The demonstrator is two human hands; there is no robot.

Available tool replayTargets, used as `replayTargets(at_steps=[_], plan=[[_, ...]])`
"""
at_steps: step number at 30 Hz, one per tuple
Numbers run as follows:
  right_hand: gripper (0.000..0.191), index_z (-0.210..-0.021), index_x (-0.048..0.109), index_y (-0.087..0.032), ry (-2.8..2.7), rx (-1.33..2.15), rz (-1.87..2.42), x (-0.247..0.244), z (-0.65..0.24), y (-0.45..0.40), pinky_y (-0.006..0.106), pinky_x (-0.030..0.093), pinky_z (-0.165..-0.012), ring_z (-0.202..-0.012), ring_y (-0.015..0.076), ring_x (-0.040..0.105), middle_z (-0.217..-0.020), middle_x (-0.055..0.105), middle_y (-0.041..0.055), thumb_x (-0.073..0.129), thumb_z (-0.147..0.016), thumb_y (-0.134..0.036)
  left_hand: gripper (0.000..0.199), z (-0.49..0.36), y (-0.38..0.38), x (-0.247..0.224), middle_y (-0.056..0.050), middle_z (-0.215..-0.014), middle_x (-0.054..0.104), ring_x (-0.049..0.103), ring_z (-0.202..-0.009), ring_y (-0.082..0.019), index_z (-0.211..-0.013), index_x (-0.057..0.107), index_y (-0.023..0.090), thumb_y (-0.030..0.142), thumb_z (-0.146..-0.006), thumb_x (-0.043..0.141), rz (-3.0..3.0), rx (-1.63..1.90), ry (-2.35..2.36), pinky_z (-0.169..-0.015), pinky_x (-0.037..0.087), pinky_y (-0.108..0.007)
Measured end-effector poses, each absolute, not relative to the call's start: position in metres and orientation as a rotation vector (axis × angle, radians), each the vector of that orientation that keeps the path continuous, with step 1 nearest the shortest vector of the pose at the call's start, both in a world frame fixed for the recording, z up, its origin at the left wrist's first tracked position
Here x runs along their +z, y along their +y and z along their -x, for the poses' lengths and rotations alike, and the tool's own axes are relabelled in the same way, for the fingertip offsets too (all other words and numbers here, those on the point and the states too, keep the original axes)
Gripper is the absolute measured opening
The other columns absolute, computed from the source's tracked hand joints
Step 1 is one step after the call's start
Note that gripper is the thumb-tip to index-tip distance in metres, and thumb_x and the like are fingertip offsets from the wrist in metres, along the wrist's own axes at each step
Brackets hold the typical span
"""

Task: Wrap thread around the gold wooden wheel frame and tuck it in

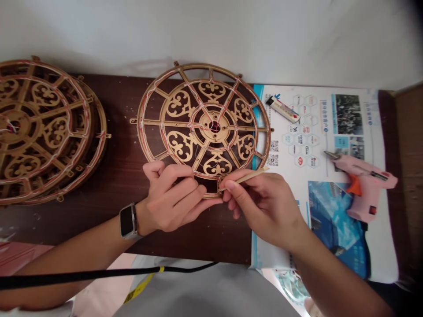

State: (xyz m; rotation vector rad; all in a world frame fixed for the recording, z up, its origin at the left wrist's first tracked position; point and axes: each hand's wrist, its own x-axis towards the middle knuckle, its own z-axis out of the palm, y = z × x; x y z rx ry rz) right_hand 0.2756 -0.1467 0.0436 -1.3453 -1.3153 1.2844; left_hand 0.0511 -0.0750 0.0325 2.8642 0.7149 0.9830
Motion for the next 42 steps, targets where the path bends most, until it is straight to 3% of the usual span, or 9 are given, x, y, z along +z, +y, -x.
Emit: replayTargets(at_steps=[6,14,24,28,36,42], plan=[[0.044,-0.086,0.07,-0.018,-1.06,1.554,1.362,0.042,-0.277,-0.142,0.02,0.058,-0.047,-0.058,0.0099,0.064,-0.08,0.068,0.0024,0.072,-0.107,-0.056,0.028,-0.05,-0.076,0.031,0.005,-0.076,0.076,0.076,-0.087,-0.025,-0.092,0.069,0.022,0.038,-0.096,0.091,-2.87,0.967,0.71,-0.077,0.036,-0.049],[0.051,-0.085,0.068,-0.018,-1.009,1.605,1.366,0.042,-0.276,-0.139,0.018,0.055,-0.045,-0.056,0.0092,0.061,-0.078,0.068,0.002,0.076,-0.1,-0.067,0.027,-0.053,-0.074,0.027,0.005,-0.074,0.074,0.075,-0.087,-0.023,-0.092,0.069,0.02,0.038,-0.099,0.089,-2.858,1.045,0.688,-0.077,0.033,-0.046],[0.046,-0.091,0.069,-0.018,-0.965,1.549,1.366,0.044,-0.274,-0.136,0.018,0.054,-0.043,-0.054,0.0086,0.062,-0.079,0.066,0.0,0.079,-0.1,-0.062,0.025,-0.054,-0.076,0.03,0.005,-0.076,0.075,0.075,-0.091,-0.024,-0.094,0.069,0.021,0.035,-0.096,0.089,-2.815,1.021,0.699,-0.076,0.037,-0.047],[0.039,-0.087,0.067,-0.018,-1.071,1.452,1.4,0.042,-0.275,-0.14,0.019,0.054,-0.043,-0.053,0.0082,0.063,-0.082,0.066,0.0,0.073,-0.107,-0.051,0.024,-0.055,-0.078,0.03,0.005,-0.076,0.074,0.075,-0.092,-0.025,-0.094,0.068,0.02,0.035,-0.097,0.087,-2.8,1.03,0.73,-0.079,0.036,-0.049],[0.02,-0.09,0.066,-0.019,-1.727,0.796,1.351,0.038,-0.274,-0.143,0.027,0.058,-0.075,-0.082,0.0142,0.074,-0.093,0.079,0.0036,0.064,-0.109,-0.013,0.021,-0.06,-0.081,0.03,0.004,-0.074,0.071,0.072,-0.092,-0.027,-0.089,0.069,0.019,0.028,-0.094,0.088,-2.774,0.976,0.789,-0.079,0.032,-0.049],[0.028,-0.084,0.069,-0.019,-1.583,1.073,1.388,0.042,-0.276,-0.143,0.025,0.059,-0.069,-0.075,0.0127,0.075,-0.088,0.079,0.0022,0.065,-0.111,-0.021,0.023,-0.061,-0.084,0.035,0.0,-0.076,0.068,0.067,-0.096,-0.03,-0.082,0.068,0.018,0.026,-0.097,0.083,-2.666,0.839,0.869,-0.085,0.037,-0.051]])
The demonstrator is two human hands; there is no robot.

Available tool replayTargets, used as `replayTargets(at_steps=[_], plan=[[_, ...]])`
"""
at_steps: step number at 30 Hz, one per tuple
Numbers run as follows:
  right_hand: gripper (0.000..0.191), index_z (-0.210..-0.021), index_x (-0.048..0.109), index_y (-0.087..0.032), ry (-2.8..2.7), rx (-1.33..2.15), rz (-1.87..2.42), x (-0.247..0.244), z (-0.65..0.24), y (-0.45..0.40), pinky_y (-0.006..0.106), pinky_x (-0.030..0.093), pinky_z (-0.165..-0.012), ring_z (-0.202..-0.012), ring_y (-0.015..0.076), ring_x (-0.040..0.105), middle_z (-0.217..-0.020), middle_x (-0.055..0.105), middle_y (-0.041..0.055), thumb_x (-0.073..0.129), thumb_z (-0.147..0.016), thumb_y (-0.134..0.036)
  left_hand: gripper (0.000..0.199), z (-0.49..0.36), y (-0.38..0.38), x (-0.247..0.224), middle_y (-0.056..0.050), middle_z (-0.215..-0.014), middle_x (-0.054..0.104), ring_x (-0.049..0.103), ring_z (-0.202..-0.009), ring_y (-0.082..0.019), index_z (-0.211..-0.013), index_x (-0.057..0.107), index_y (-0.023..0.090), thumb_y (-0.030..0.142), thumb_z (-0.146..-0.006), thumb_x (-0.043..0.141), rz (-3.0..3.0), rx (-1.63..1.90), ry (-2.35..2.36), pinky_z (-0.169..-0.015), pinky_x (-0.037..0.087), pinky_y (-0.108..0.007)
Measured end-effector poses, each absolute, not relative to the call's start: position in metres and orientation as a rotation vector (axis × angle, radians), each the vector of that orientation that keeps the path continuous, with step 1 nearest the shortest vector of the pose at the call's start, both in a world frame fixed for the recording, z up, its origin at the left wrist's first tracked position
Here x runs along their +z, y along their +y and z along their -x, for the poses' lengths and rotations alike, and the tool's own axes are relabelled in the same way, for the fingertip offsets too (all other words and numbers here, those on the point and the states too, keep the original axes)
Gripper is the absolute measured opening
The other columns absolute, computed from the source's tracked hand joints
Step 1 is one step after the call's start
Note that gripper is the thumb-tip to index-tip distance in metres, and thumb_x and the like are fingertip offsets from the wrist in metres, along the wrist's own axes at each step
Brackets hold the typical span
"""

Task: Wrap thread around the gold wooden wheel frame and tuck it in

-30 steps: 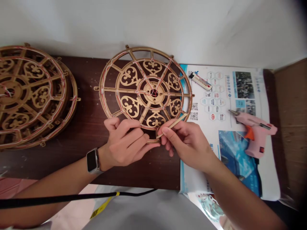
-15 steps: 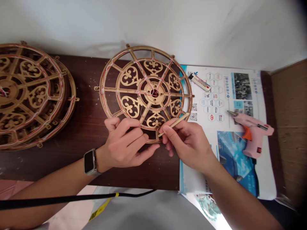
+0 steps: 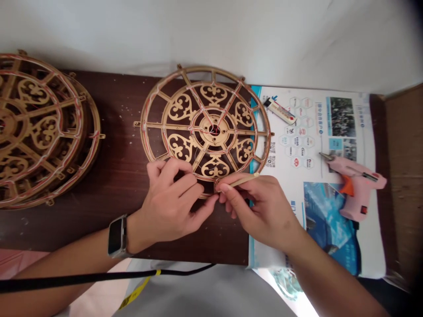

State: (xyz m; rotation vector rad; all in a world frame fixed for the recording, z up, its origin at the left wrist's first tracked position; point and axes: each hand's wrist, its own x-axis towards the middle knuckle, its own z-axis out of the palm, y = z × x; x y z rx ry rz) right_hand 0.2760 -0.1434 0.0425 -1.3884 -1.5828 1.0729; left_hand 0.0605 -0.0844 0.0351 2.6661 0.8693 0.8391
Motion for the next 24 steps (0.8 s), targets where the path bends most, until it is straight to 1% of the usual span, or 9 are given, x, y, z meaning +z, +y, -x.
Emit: replayTargets(at_steps=[3,7,11,15,21,24], plan=[[0.03,-0.085,0.073,-0.018,-1.45,1.264,1.409,0.041,-0.276,-0.143,0.022,0.058,-0.062,-0.065,0.0099,0.072,-0.087,0.078,0.0025,0.065,-0.112,-0.029,0.025,-0.059,-0.083,0.033,-0.002,-0.078,0.068,0.063,-0.1,-0.029,-0.081,0.066,0.017,0.024,-0.1,0.08,-2.547,0.749,0.856,-0.088,0.044,-0.05],[0.034,-0.084,0.073,-0.018,-1.378,1.38,1.457,0.037,-0.275,-0.143,0.022,0.058,-0.057,-0.061,0.0099,0.071,-0.087,0.078,0.0045,0.066,-0.112,-0.037,0.024,-0.058,-0.081,0.028,-0.003,-0.079,0.067,0.059,-0.1,-0.027,-0.081,0.068,0.016,0.023,-0.102,0.079,-2.444,0.707,0.84,-0.091,0.05,-0.049],[0.042,-0.086,0.074,-0.017,-1.219,1.578,1.492,0.036,-0.275,-0.142,0.022,0.058,-0.054,-0.061,0.011,0.07,-0.088,0.075,0.0059,0.066,-0.112,-0.05,0.025,-0.058,-0.081,0.024,-0.002,-0.076,0.065,0.057,-0.098,-0.025,-0.08,0.068,0.016,0.022,-0.102,0.08,-2.396,0.723,0.824,-0.089,0.051,-0.046],[0.052,-0.086,0.075,-0.015,-1.083,1.684,1.479,0.037,-0.275,-0.139,0.022,0.058,-0.052,-0.061,0.0114,0.069,-0.088,0.072,0.0067,0.071,-0.105,-0.063,0.025,-0.058,-0.081,0.022,-0.001,-0.077,0.067,0.057,-0.1,-0.025,-0.081,0.067,0.016,0.02,-0.1,0.082,-2.379,0.753,0.828,-0.09,0.051,-0.045],[0.056,-0.087,0.075,-0.014,-1.025,1.735,1.443,0.041,-0.276,-0.134,0.021,0.058,-0.051,-0.061,0.0108,0.068,-0.086,0.072,0.0067,0.074,-0.102,-0.067,0.026,-0.058,-0.081,0.023,0.0,-0.076,0.067,0.057,-0.097,-0.023,-0.08,0.066,0.017,0.02,-0.099,0.083,-2.384,0.778,0.833,-0.088,0.052,-0.044],[0.056,-0.085,0.073,-0.014,-0.992,1.747,1.409,0.042,-0.277,-0.134,0.019,0.057,-0.051,-0.059,0.0096,0.068,-0.083,0.07,0.0051,0.076,-0.1,-0.067,0.027,-0.058,-0.081,0.025,0.0,-0.075,0.065,0.057,-0.096,-0.023,-0.079,0.066,0.017,0.02,-0.099,0.084,-2.389,0.787,0.827,-0.088,0.052,-0.044]])
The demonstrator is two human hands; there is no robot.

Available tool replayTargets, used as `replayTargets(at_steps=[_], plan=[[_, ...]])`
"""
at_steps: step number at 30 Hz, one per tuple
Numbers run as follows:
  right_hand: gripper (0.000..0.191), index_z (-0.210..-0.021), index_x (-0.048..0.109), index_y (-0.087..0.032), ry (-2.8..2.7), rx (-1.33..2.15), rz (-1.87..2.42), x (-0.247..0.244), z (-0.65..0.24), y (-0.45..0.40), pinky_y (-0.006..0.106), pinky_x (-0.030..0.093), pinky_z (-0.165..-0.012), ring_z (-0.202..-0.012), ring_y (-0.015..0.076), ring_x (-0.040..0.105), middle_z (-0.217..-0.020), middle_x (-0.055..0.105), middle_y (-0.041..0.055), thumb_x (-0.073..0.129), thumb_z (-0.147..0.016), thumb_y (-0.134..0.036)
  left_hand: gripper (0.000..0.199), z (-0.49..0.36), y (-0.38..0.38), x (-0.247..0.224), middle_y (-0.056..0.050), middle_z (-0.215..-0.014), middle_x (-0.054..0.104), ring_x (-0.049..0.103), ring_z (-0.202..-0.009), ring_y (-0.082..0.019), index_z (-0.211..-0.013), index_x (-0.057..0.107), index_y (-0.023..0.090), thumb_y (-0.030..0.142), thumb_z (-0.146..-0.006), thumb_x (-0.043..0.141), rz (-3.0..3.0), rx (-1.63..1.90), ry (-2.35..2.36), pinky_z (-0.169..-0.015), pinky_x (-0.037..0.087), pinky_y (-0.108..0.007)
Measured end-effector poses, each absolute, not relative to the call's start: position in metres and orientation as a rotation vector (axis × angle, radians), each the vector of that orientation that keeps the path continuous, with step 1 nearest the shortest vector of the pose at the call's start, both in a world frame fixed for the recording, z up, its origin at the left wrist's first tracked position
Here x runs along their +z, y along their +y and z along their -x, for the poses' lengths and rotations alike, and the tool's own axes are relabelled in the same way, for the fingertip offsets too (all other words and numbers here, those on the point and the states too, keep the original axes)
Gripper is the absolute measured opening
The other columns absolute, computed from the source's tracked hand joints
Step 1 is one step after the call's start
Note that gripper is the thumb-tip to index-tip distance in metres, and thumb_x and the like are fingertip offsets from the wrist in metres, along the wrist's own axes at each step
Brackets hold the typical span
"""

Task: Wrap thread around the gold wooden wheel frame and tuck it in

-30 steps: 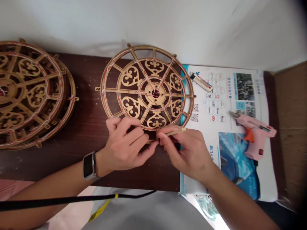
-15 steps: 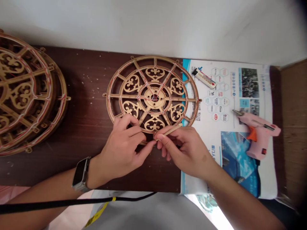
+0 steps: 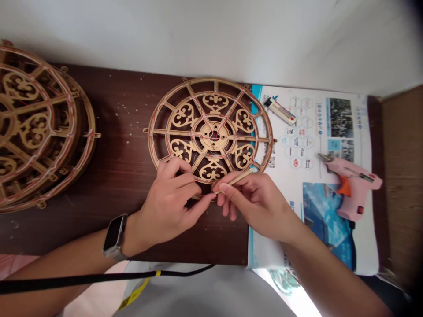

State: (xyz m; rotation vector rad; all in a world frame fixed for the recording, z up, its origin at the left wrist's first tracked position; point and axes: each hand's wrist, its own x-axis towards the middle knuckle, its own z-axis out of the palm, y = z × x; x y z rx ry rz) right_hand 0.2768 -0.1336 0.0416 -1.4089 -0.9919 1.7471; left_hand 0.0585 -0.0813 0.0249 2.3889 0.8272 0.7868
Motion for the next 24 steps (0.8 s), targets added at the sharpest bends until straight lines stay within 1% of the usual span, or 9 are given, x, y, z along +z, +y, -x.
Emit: replayTargets(at_steps=[4,9,11,14,17,19,22,24], plan=[[0.058,-0.084,0.072,-0.014,-0.945,1.784,1.39,0.041,-0.2764,-0.1338,0.02,0.057,-0.05,-0.057,0.0094,0.066,-0.08,0.069,0.0037,0.077,-0.097,-0.071,0.026,-0.0584,-0.0807,0.0252,0.0,-0.075,0.067,0.057,-0.096,-0.023,-0.08,0.067,0.017,0.02,-0.099,0.084,-2.407,0.785,0.815,-0.087,0.052,-0.045],[0.061,-0.087,0.072,-0.014,-0.896,1.774,1.435,0.0426,-0.2748,-0.1349,0.019,0.056,-0.047,-0.057,0.0107,0.067,-0.08,0.071,0.0047,0.078,-0.094,-0.074,0.024,-0.0581,-0.0786,0.0212,-0.001,-0.076,0.067,0.056,-0.097,-0.023,-0.081,0.068,0.016,0.019,-0.101,0.082,-2.441,0.761,0.772,-0.089,0.052,-0.045],[0.06,-0.087,0.072,-0.014,-0.892,1.728,1.457,0.0443,-0.2743,-0.1354,0.019,0.057,-0.047,-0.057,0.0107,0.068,-0.081,0.072,0.0052,0.079,-0.094,-0.074,0.024,-0.0581,-0.0766,0.0204,-0.001,-0.075,0.066,0.055,-0.097,-0.022,-0.082,0.069,0.016,0.02,-0.101,0.082,-2.434,0.755,0.757,-0.091,0.052,-0.044],[0.059,-0.083,0.071,-0.015,-0.88,1.682,1.478,0.0466,-0.2741,-0.136,0.02,0.057,-0.045,-0.052,0.0108,0.067,-0.076,0.07,0.0038,0.08,-0.094,-0.072,0.024,-0.0585,-0.0736,0.022,0.0,-0.074,0.065,0.054,-0.095,-0.021,-0.081,0.067,0.016,0.017,-0.103,0.079,-2.413,0.749,0.731,-0.09,0.053,-0.041],[0.054,-0.081,0.069,-0.016,-0.894,1.62,1.517,0.0464,-0.2737,-0.1374,0.02,0.055,-0.042,-0.049,0.0112,0.065,-0.072,0.069,0.0025,0.082,-0.095,-0.067,0.024,-0.059,-0.0725,0.0252,0.0,-0.074,0.065,0.053,-0.095,-0.021,-0.081,0.066,0.016,0.013,-0.103,0.075,-2.39,0.745,0.732,-0.09,0.054,-0.041],[0.049,-0.081,0.07,-0.017,-0.977,1.552,1.547,0.0445,-0.2732,-0.1392,0.021,0.055,-0.042,-0.05,0.0113,0.066,-0.075,0.071,0.0036,0.079,-0.1,-0.061,0.021,-0.0591,-0.0731,0.0266,-0.001,-0.075,0.065,0.055,-0.097,-0.022,-0.082,0.067,0.017,0.012,-0.102,0.075,-2.374,0.753,0.743,-0.092,0.054,-0.043],[0.044,-0.079,0.07,-0.017,-1.166,1.414,1.562,0.0408,-0.2723,-0.142,0.023,0.054,-0.046,-0.052,0.0112,0.066,-0.081,0.075,0.006,0.07,-0.108,-0.05,0.016,-0.0592,-0.0745,0.0273,-0.002,-0.076,0.066,0.057,-0.098,-0.024,-0.085,0.069,0.018,0.013,-0.098,0.076,-2.347,0.761,0.748,-0.094,0.055,-0.046],[0.04,-0.077,0.069,-0.019,-1.327,1.283,1.566,0.0389,-0.2719,-0.1431,0.026,0.052,-0.05,-0.055,0.0115,0.065,-0.083,0.076,0.006,0.066,-0.111,-0.041,0.015,-0.0595,-0.0753,0.0272,-0.002,-0.077,0.066,0.057,-0.098,-0.025,-0.086,0.069,0.018,0.014,-0.097,0.077,-2.34,0.753,0.753,-0.093,0.055,-0.047]])
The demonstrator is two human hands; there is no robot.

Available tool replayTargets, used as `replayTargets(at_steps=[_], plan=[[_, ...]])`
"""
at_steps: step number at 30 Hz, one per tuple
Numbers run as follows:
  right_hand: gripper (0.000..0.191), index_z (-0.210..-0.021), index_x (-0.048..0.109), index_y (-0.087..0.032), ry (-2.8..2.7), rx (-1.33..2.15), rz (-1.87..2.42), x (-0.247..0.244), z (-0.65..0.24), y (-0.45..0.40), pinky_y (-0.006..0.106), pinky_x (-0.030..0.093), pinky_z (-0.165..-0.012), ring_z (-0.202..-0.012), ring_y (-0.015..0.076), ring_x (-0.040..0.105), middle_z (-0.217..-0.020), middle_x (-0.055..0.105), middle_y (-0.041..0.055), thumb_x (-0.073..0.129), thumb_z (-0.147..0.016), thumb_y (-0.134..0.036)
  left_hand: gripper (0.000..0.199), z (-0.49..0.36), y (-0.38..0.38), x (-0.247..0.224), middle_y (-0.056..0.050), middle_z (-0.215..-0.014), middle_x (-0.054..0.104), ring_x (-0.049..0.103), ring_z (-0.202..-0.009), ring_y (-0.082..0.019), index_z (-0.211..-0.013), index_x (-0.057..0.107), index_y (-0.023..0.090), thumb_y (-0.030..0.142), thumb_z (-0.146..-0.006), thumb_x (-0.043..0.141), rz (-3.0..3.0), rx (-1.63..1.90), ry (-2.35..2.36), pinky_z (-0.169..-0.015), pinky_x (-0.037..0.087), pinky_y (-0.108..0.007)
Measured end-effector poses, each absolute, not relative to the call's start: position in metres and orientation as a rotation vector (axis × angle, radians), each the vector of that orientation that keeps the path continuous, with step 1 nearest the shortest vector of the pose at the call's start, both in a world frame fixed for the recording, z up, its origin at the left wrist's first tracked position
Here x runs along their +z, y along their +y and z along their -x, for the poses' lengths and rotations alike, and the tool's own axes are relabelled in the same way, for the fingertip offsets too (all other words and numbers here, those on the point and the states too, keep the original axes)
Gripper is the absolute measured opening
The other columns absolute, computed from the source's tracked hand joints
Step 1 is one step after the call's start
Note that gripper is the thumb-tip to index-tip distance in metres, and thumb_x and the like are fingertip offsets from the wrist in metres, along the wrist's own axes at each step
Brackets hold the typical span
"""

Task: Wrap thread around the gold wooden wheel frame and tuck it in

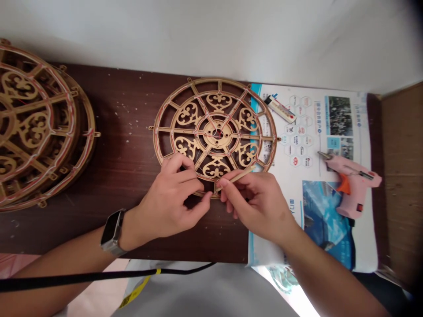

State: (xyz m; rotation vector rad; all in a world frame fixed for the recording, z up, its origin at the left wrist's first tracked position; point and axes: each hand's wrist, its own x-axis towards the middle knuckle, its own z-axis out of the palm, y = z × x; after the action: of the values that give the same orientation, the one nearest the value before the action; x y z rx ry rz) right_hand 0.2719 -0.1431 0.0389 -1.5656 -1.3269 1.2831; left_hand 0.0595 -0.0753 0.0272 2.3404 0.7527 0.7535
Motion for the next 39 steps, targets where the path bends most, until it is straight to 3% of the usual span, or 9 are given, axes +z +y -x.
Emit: replayTargets(at_steps=[4,7,13,20,33,39], plan=[[0.029,-0.08,0.065,-0.021,-1.658,0.93,1.497,0.036,-0.271,-0.144,0.03,0.055,-0.065,-0.07,0.0155,0.073,-0.086,0.08,0.0051,0.065,-0.109,-0.022,0.019,-0.061,-0.076,0.027,-0.002,-0.076,0.067,0.058,-0.099,-0.025,-0.082,0.068,0.017,0.018,-0.098,0.078,-2.331,0.751,0.774,-0.089,0.055,-0.046],[0.029,-0.079,0.063,-0.021,-1.709,0.871,1.462,0.035,-0.27,-0.144,0.03,0.055,-0.069,-0.075,0.0161,0.075,-0.089,0.082,0.0048,0.066,-0.108,-0.019,0.022,-0.062,-0.076,0.027,-0.003,-0.075,0.067,0.057,-0.098,-0.025,-0.08,0.068,0.016,0.019,-0.099,0.078,-2.309,0.751,0.796,-0.088,0.054,-0.046],[0.039,-0.078,0.067,-0.02,-1.415,1.273,1.576,0.035,-0.267,-0.146,0.025,0.049,-0.049,-0.057,0.0121,0.064,-0.082,0.074,0.0051,0.063,-0.112,-0.039,0.024,-0.06,-0.077,0.025,-0.003,-0.075,0.067,0.058,-0.097,-0.025,-0.078,0.067,0.017,0.018,-0.1,0.077,-2.279,0.746,0.798,-0.085,0.053,-0.044],[0.044,-0.081,0.071,-0.017,-1.131,1.625,1.495,0.032,-0.27,-0.146,0.021,0.051,-0.046,-0.055,0.01,0.066,-0.083,0.069,0.0029,0.076,-0.104,-0.054,0.024,-0.057,-0.077,0.021,-0.003,-0.076,0.067,0.059,-0.097,-0.025,-0.079,0.068,0.017,0.02,-0.101,0.078,-2.301,0.741,0.779,-0.086,0.053,-0.043],[0.046,-0.074,0.069,-0.015,-1.004,1.826,1.467,0.042,-0.272,-0.134,0.017,0.047,-0.045,-0.049,0.0072,0.06,-0.069,0.066,0.0009,0.074,-0.104,-0.049,0.024,-0.058,-0.073,0.021,0.0,-0.071,0.064,0.059,-0.095,-0.023,-0.079,0.066,0.019,0.018,-0.098,0.08,-2.378,0.791,0.74,-0.085,0.054,-0.039],[0.03,-0.089,0.071,-0.016,-0.927,1.896,1.374,0.043,-0.272,-0.131,0.017,0.046,-0.041,-0.051,0.0093,0.063,-0.069,0.069,-0.0003,0.07,-0.102,-0.043,0.023,-0.057,-0.071,0.021,0.0,-0.07,0.065,0.057,-0.091,-0.022,-0.079,0.068,0.02,0.018,-0.098,0.081,-2.397,0.808,0.719,-0.082,0.054,-0.038]])
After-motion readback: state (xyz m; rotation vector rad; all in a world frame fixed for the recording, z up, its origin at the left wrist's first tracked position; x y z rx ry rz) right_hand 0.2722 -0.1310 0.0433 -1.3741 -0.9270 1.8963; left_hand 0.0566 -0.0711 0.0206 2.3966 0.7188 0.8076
